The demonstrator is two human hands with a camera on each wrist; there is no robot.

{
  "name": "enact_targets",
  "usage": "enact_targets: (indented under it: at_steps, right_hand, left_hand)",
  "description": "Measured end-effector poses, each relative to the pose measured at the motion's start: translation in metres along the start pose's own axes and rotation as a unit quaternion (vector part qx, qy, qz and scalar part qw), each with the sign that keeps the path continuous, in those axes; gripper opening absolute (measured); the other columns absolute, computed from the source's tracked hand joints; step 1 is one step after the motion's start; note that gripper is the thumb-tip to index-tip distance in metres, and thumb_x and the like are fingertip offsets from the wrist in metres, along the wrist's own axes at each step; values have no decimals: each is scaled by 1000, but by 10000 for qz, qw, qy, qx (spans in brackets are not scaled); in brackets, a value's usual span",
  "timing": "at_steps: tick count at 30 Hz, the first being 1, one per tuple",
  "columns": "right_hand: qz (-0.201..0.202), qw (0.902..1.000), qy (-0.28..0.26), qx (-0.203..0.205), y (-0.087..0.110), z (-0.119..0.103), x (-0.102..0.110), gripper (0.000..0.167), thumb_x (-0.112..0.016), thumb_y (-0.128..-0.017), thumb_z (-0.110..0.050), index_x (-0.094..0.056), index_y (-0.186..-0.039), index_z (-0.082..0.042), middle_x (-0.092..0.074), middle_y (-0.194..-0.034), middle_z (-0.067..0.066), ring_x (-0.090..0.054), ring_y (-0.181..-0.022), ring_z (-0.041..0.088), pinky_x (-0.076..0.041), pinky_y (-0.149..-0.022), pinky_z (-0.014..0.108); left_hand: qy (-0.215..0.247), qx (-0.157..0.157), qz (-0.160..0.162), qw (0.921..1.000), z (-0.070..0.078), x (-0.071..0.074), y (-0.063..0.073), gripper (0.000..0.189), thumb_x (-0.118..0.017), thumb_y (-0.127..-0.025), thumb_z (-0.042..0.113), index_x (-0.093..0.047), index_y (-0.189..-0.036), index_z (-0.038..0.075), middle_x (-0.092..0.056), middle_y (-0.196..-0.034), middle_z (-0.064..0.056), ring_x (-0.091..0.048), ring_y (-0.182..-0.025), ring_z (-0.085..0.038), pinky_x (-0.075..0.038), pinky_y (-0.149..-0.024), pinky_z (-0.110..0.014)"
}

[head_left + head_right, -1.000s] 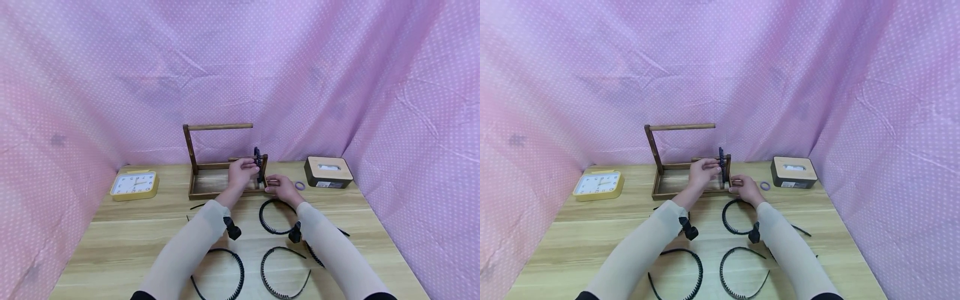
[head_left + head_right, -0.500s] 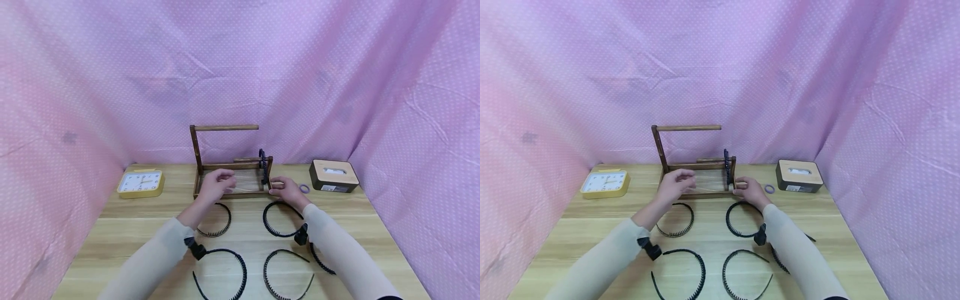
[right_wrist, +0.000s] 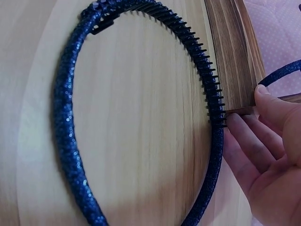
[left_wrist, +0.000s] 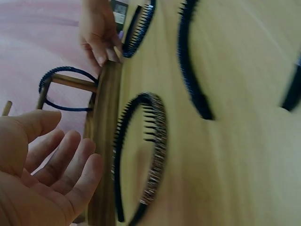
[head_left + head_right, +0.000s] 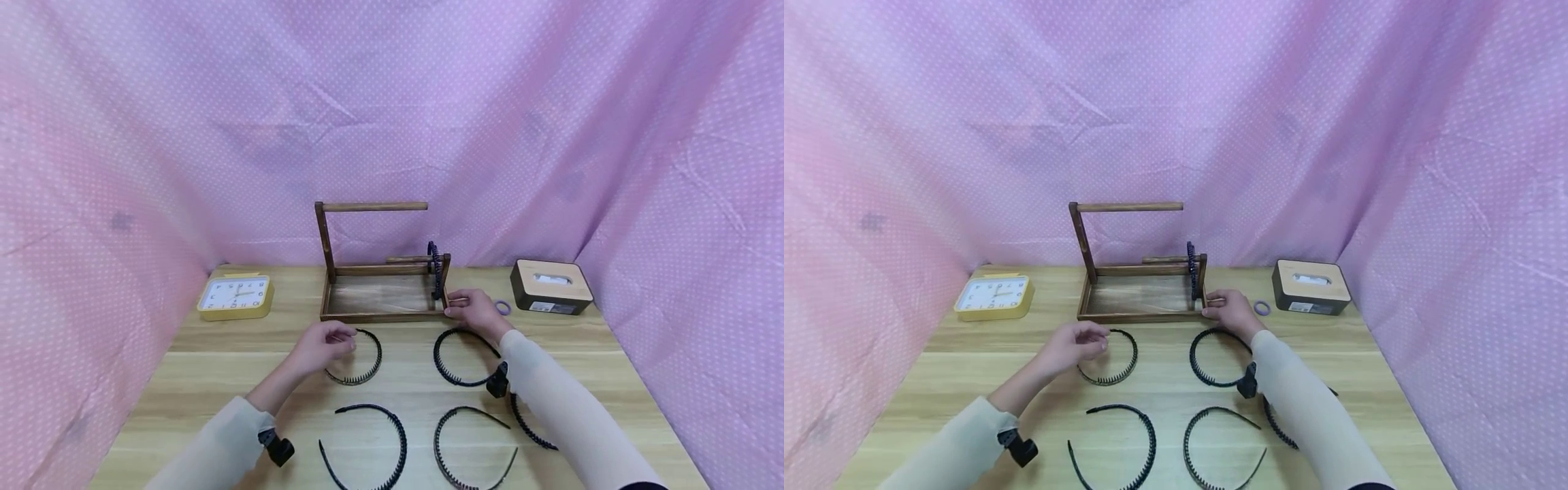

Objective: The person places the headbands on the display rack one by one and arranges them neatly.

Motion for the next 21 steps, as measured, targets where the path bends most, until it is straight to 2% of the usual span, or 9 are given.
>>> enact_targets:
  at_steps: [3,8,13,21]
  right_hand:
    - [-7,10000,-36,1,-1,-2,1,51,-71,-95,-2,-52,-141,9,-60,-136,33,-69,-106,22,-62,-80,41]
    - [11,10000,-84,-54,-1,-4,1,52,-72,-94,-2,-52,-141,9,-60,-136,33,-69,-103,20,-62,-77,40]
    - [39,10000,-10,-35,-2,-2,3,50,-71,-95,-2,-52,-141,9,-60,-136,33,-69,-103,20,-62,-77,40]
    - [33,10000,-17,-77,-2,1,2,50,-71,-95,-2,-53,-140,8,-62,-135,32,-69,-99,17,-62,-75,38]
  left_hand:
    - [-200,-127,-21,9997,-5,0,6,33,-75,-91,5,-68,-120,-8,-74,-103,-15,-68,-91,-19,-57,-79,-24]
    - [-494,-194,-218,9984,-13,-4,16,33,-76,-89,2,-69,-119,-7,-73,-103,-14,-68,-92,-20,-57,-79,-22]
    - [-1006,-323,-450,9934,-17,-16,23,31,-77,-88,4,-71,-117,-2,-73,-102,-8,-66,-91,-15,-57,-80,-23]
    - [-1634,-384,-555,9842,-19,-28,26,28,-77,-89,5,-74,-116,3,-74,-100,-3,-66,-90,-12,-57,-80,-27]
Point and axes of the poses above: each hand's wrist, its own y-axis away from the middle knuckle, its own x-axis out of the back of the hand, z = x × y, the point moved 3 cm from there along -y, towards the middle knuckle
